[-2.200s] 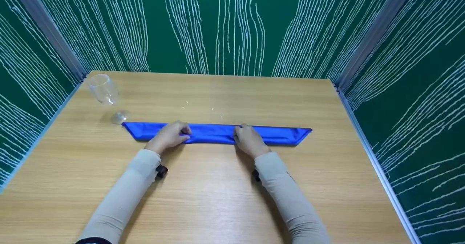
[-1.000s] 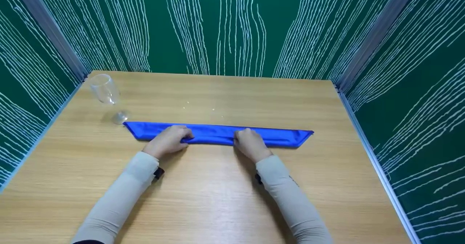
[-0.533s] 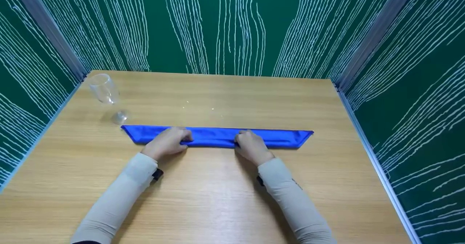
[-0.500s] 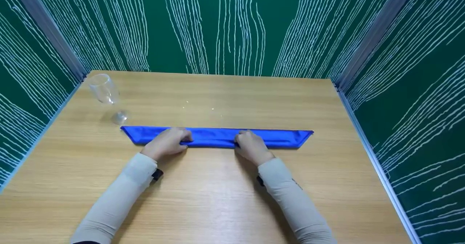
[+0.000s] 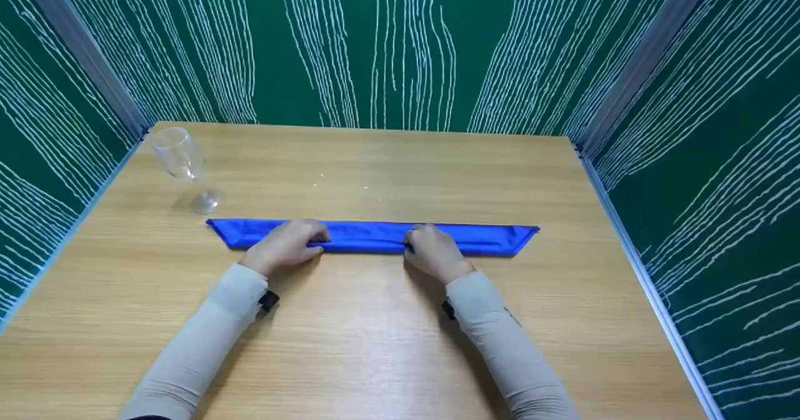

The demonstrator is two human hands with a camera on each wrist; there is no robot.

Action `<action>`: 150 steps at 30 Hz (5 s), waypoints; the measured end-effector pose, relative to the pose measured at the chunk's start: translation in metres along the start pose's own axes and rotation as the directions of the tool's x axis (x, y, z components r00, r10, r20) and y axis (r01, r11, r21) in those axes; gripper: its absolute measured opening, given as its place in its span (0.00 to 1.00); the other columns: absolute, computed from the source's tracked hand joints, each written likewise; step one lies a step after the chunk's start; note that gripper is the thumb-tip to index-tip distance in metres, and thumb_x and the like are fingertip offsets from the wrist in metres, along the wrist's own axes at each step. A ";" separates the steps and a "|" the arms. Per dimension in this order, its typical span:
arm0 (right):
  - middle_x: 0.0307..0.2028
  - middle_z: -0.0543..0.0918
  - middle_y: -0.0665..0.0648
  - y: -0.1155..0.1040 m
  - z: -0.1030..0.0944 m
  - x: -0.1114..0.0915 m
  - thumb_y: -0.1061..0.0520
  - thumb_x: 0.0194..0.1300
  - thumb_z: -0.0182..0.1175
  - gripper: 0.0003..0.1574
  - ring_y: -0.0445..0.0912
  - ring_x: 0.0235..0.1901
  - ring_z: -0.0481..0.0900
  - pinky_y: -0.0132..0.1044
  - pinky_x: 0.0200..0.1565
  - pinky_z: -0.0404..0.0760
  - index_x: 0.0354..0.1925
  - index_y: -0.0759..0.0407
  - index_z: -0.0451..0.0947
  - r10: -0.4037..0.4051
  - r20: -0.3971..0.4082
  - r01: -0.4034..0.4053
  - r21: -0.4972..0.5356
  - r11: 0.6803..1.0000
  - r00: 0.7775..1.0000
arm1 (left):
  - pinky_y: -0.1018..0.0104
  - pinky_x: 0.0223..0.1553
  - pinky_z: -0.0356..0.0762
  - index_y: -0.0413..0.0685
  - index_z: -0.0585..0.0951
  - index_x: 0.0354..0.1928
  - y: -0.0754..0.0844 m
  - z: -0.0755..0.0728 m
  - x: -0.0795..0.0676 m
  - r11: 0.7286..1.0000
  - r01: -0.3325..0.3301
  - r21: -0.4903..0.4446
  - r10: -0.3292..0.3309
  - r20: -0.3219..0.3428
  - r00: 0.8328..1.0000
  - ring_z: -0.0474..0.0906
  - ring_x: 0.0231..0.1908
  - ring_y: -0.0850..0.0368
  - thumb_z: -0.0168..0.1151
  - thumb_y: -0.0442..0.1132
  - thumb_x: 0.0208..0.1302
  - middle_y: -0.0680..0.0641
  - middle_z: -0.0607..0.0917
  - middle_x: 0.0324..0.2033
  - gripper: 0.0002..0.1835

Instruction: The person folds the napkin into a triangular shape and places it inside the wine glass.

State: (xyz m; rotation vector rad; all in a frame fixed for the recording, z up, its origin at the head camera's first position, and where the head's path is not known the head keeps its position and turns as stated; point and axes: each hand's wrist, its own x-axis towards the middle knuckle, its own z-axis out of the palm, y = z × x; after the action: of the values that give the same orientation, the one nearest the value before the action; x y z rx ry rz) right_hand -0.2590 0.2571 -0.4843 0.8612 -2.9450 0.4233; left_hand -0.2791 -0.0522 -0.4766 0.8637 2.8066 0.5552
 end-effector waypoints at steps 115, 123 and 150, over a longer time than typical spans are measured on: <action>0.38 0.81 0.63 0.001 0.000 0.000 0.62 0.60 0.70 0.12 0.59 0.41 0.80 0.52 0.46 0.82 0.40 0.69 0.81 -0.012 0.025 0.015 -0.123 0.992 1.000 | 0.56 0.50 0.81 0.43 0.88 0.47 -0.001 0.005 -0.009 0.981 -0.025 0.190 0.044 -0.100 0.994 0.83 0.46 0.48 0.69 0.38 0.64 0.45 0.86 0.44 0.11; 0.38 0.81 0.62 0.000 -0.001 0.003 0.61 0.64 0.67 0.10 0.60 0.41 0.79 0.54 0.44 0.81 0.41 0.66 0.81 0.024 0.026 -0.021 -0.120 0.993 0.999 | 0.55 0.48 0.82 0.44 0.87 0.45 -0.003 0.007 -0.006 0.982 -0.021 0.186 0.046 -0.134 0.990 0.84 0.44 0.48 0.67 0.36 0.64 0.46 0.86 0.42 0.09; 0.40 0.81 0.65 0.013 0.002 0.016 0.64 0.70 0.58 0.05 0.63 0.44 0.80 0.58 0.44 0.81 0.44 0.63 0.77 0.148 0.007 -0.148 0.020 0.989 0.989 | 0.48 0.57 0.75 0.50 0.82 0.58 -0.014 -0.005 0.020 0.980 0.199 0.010 -0.200 0.044 0.979 0.77 0.55 0.45 0.53 0.39 0.76 0.44 0.81 0.52 0.14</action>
State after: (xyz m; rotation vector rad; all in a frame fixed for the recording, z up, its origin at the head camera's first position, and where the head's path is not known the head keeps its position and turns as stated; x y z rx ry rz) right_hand -0.2789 0.2588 -0.4874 0.6482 -3.0262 0.4601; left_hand -0.3035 -0.0532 -0.4779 0.5775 2.8109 0.4913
